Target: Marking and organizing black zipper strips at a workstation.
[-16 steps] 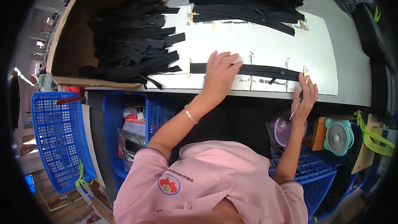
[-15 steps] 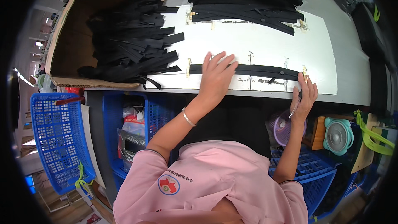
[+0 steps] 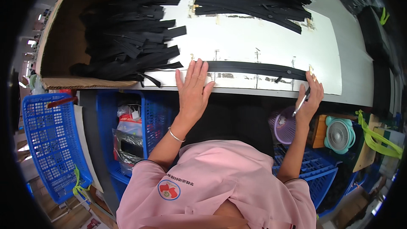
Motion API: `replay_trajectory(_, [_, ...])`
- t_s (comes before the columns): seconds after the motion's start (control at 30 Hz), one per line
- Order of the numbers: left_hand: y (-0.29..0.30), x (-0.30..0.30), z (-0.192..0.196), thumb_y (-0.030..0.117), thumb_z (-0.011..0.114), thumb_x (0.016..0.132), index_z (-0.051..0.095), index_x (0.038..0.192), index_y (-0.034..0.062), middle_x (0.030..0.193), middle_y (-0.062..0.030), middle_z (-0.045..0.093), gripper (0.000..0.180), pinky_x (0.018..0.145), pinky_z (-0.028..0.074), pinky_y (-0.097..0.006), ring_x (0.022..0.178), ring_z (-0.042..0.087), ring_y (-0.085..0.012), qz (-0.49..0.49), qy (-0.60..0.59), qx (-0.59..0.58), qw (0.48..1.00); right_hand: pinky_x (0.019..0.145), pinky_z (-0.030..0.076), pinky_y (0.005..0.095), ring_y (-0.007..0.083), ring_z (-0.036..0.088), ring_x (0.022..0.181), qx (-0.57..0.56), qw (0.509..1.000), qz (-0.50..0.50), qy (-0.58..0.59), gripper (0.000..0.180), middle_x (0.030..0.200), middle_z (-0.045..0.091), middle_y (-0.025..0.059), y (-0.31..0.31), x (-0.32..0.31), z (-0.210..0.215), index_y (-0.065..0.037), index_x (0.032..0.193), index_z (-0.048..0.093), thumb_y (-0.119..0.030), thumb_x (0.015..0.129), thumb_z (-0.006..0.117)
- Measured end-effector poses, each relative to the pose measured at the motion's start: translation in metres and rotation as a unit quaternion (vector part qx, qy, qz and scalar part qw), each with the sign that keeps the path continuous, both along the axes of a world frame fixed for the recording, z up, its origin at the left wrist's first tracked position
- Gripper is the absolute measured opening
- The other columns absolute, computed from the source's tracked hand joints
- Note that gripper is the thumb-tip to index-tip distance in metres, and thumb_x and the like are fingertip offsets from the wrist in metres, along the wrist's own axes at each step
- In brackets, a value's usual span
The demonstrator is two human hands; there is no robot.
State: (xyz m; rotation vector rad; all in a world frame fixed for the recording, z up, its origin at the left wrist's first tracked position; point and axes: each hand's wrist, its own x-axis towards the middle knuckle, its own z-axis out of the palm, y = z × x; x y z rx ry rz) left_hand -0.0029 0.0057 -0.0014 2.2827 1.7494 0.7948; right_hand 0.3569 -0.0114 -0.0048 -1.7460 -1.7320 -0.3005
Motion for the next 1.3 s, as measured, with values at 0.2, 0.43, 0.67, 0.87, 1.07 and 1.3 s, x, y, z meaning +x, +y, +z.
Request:
replay_trajectory(0.2, [0.000,0.002,0.000,0.030,0.068,0.097,0.050,0.151,0.0055,0.156,-0.0134,0.049,0.062,0.123,0.013,-0.061,0.150,0.039,-0.0292,0.015,0.019,0.010,1.000,0.096,0.053,0.0349,0.0198,0.068,0.108,-0.076,0.913,0.090,0.391,0.028,0.123,0.071,0.0113,0.026,-0.094,0.038,-0.005,0.130,0.066,-0.012,0.105,0.057])
replay_trajectory(0.43, [0.000,0.004,0.002,0.035,0.069,0.096,0.047,0.152,0.0059,0.159,-0.0123,0.046,0.067,0.123,0.012,-0.061,0.151,0.036,-0.0284,0.014,0.015,-0.007,1.000,0.073,0.051,0.0238,0.0101,0.066,0.083,-0.168,0.850,0.246,0.435,0.020,0.101,0.075,0.0073,0.072,-0.175,0.036,0.002,0.110,0.073,-0.013,0.104,0.061])
replay_trajectory(0.67, [-0.001,0.004,0.001,0.038,0.070,0.094,0.047,0.152,0.0057,0.160,-0.0126,0.044,0.070,0.123,0.013,-0.060,0.152,0.035,-0.0294,0.019,0.013,-0.011,1.000,0.068,0.051,0.0237,0.0105,0.067,0.077,-0.208,0.871,0.243,0.371,0.021,0.100,0.075,0.0074,0.082,-0.189,0.017,0.007,0.099,0.074,-0.011,0.101,0.064])
replay_trajectory(0.87, [-0.001,0.004,0.003,0.039,0.070,0.094,0.046,0.152,0.0061,0.160,-0.0122,0.044,0.071,0.123,0.012,-0.060,0.152,0.034,-0.0299,0.019,0.007,-0.017,1.000,0.069,0.054,0.0246,0.0120,0.069,0.079,-0.243,0.876,0.214,0.357,0.021,0.101,0.075,0.0076,0.079,-0.194,0.025,0.007,0.100,0.074,-0.012,0.101,0.065])
replay_trajectory(1.07, [0.001,0.004,0.001,0.040,0.071,0.093,0.047,0.152,0.0066,0.159,-0.0116,0.045,0.072,0.122,0.013,-0.060,0.152,0.034,-0.0297,0.019,0.017,-0.013,1.000,0.067,0.052,0.0242,0.0116,0.069,0.077,-0.219,0.878,0.212,0.369,0.021,0.098,0.075,0.0073,0.080,-0.197,0.022,0.006,0.096,0.074,-0.012,0.102,0.064])
replay_trajectory(1.3, [0.000,0.004,0.002,0.040,0.071,0.093,0.047,0.153,0.0078,0.159,-0.0112,0.046,0.072,0.122,0.013,-0.059,0.152,0.034,-0.0295,0.019,0.019,-0.018,0.999,0.062,0.049,0.0237,0.0092,0.064,0.068,-0.231,0.853,0.301,0.358,0.022,0.086,0.074,0.0049,0.078,-0.185,0.020,0.006,0.092,0.073,-0.011,0.100,0.063])
